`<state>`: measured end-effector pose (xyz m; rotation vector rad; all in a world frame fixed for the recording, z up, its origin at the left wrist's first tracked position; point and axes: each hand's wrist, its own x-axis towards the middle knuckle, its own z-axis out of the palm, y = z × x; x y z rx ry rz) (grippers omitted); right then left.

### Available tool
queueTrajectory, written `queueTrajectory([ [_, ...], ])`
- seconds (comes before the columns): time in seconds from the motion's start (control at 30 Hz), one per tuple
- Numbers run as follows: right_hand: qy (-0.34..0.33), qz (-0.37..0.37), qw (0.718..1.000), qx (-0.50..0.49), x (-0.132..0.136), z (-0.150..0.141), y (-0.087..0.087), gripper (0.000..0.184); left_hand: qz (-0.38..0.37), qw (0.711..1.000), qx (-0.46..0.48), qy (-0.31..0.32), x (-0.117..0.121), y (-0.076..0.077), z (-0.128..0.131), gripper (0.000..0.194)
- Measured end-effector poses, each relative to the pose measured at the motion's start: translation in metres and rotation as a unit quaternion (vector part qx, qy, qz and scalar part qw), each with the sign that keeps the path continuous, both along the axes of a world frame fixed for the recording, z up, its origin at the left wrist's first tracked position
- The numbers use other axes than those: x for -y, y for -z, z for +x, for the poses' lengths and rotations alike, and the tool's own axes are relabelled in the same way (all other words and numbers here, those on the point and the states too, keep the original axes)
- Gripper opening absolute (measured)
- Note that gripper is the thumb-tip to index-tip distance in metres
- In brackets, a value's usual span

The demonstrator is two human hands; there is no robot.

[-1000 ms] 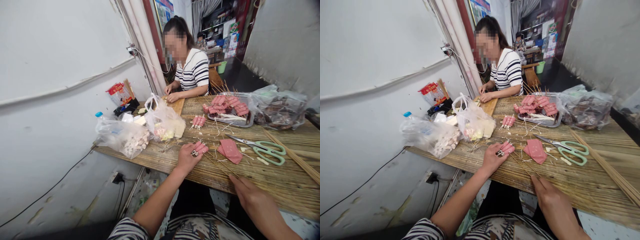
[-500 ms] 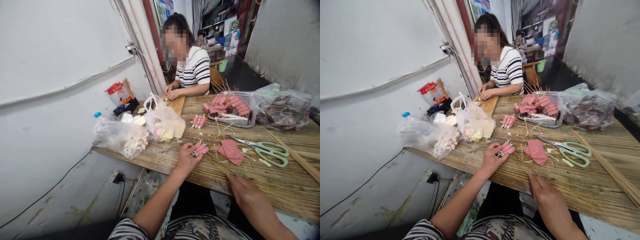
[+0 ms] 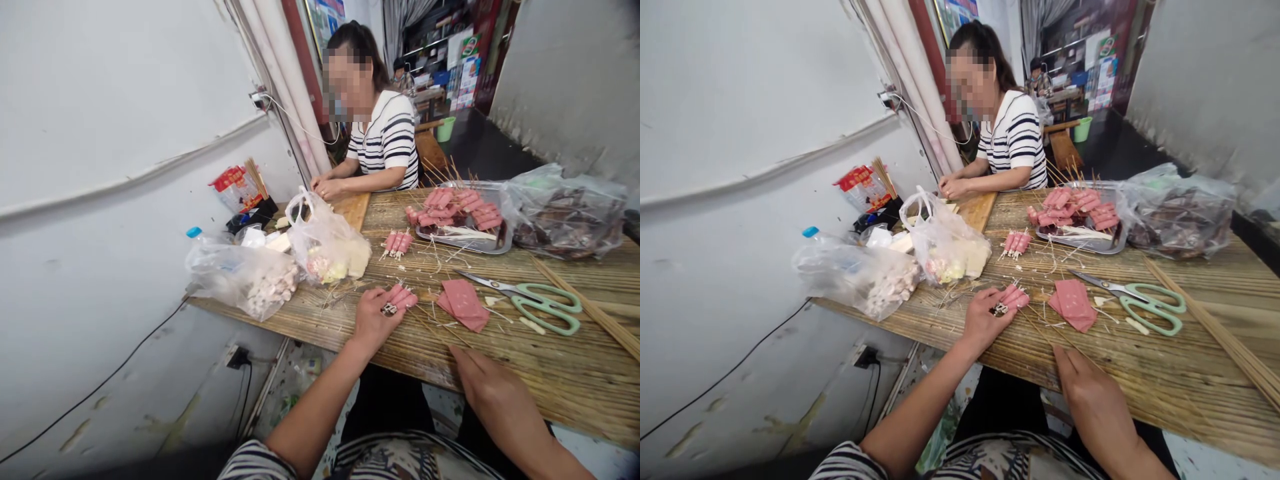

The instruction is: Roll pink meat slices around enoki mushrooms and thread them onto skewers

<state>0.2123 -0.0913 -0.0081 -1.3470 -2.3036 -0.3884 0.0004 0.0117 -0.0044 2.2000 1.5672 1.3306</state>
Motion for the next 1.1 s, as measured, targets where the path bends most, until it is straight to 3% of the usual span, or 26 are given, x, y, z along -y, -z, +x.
queueTrajectory([
  [0.23,0.000,-0.014,1.000,-0.009,-0.006,-0.003,-0.001,0.033,-0.019,1.000,0.005,-0.005,0.000,-0.003,0.001,0.019],
  [0.57,0.002,0.031,0.999,0.017,-0.014,-0.012,-0.010,0.033,-0.016,1.000,0.003,-0.006,0.000,-0.005,0.001,0.022],
  [0.93,0.016,-0.021,1.000,0.014,-0.036,-0.036,-0.013,0.033,-0.020,1.000,0.008,-0.001,-0.001,-0.002,0.001,0.017],
  [1.1,0.026,-0.021,0.999,0.023,-0.034,-0.038,-0.020,0.030,-0.005,1.000,0.022,-0.007,0.000,0.001,0.003,0.019],
])
